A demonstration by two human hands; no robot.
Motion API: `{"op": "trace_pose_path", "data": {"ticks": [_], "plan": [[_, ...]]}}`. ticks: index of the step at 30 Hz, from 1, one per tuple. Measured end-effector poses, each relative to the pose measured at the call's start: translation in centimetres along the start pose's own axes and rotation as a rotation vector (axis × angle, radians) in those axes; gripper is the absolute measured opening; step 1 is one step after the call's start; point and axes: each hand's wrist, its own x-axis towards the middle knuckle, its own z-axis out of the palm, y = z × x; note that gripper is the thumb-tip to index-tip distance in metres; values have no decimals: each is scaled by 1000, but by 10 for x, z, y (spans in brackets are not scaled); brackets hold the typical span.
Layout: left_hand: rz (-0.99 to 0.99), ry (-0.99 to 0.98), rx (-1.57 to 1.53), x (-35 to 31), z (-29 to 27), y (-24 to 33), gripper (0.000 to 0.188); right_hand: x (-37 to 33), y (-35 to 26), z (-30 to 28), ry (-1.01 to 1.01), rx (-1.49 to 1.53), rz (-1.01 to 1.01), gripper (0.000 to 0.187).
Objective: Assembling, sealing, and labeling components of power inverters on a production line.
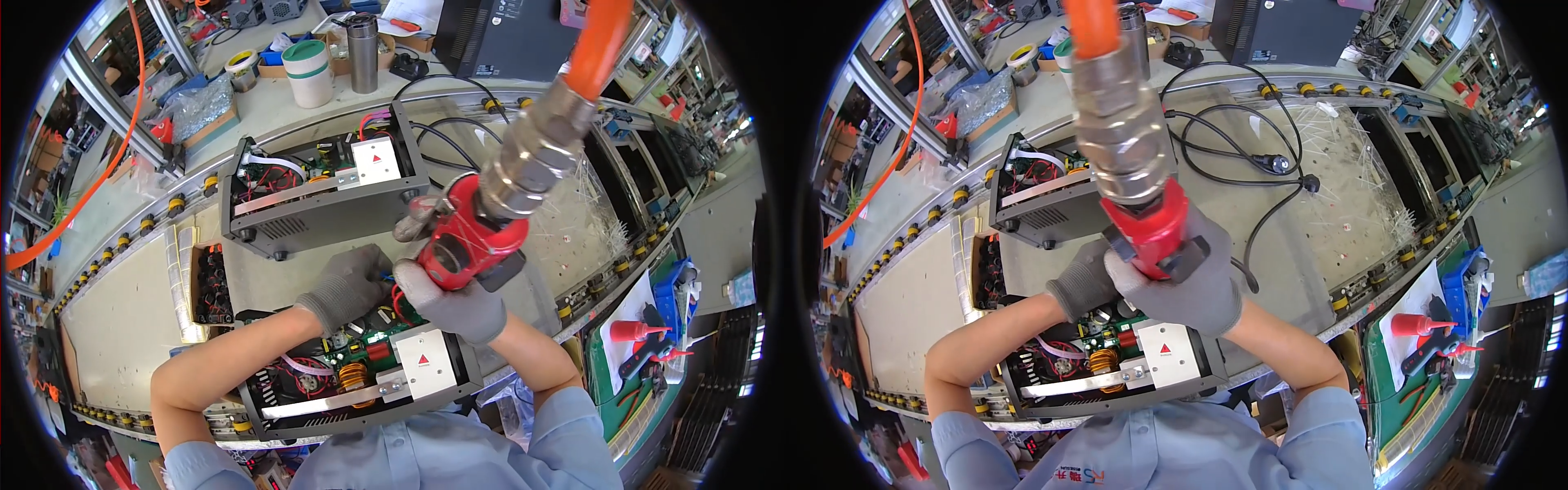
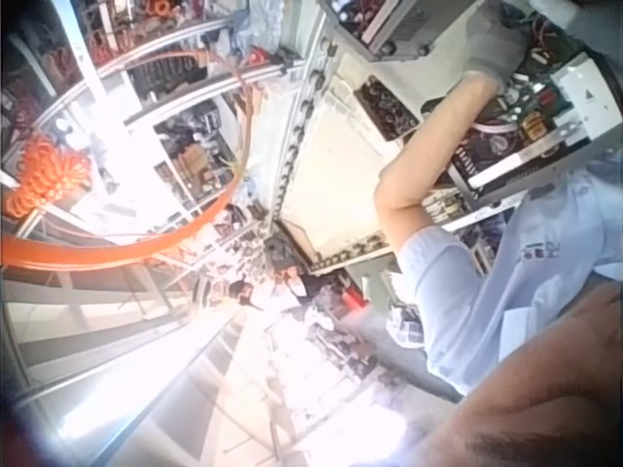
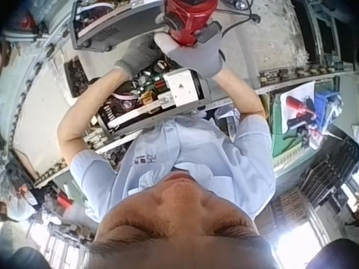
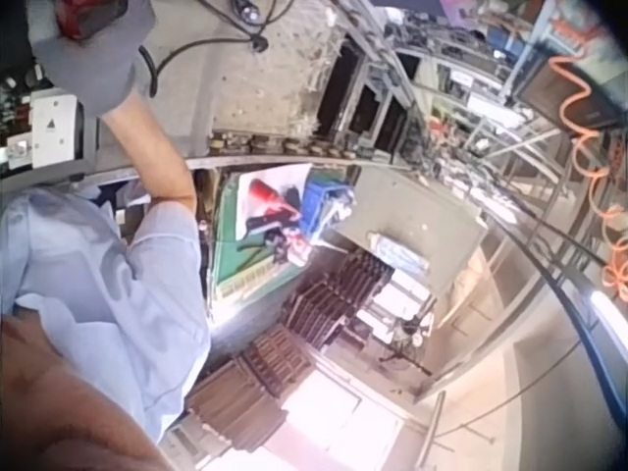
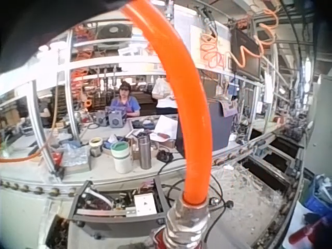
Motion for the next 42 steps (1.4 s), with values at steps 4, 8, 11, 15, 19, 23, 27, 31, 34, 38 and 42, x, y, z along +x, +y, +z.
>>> {"op": "trace_pose_path", "data": {"ticks": [4, 8, 11, 15, 19, 23, 27, 31, 34, 38, 42], "plan": [[185, 13, 118, 3, 9, -18, 23, 3, 3, 7, 35, -56, -29, 46], [198, -6, 167, 2, 6, -12, 23, 1, 6, 7, 38, -85, -4, 48], [131, -50, 215, 1, 4, -8, 24, 0, 7, 9, 43, -93, -8, 48], [173, -52, 225, 1, 3, -9, 24, 0, 6, 11, 60, -81, 8, 46], [183, -70, 215, 5, 3, -8, 23, -1, 9, 8, 68, -100, -6, 44], [167, -58, 226, 3, 0, -4, 22, 0, 10, 11, 57, -106, -34, 44], [165, -70, 242, 10, 4, -10, 22, 0, 6, 5, -129, -64, -24, 52], [252, 10, 197, 9, 10, -11, 26, -5, -2, 1, -88, -45, 50, 55], [230, -34, 219, 3, -1, -4, 27, -5, -6, 4, 23, 61, 93, 51], [274, 123, 275, -41, -48, 5, 33, 11, -30, -5, 248, 183, 46, 50], [183, 680, -231, -86, -103, -38, 39, 61, -79, -55, 134, -31, 143, 48]]}}
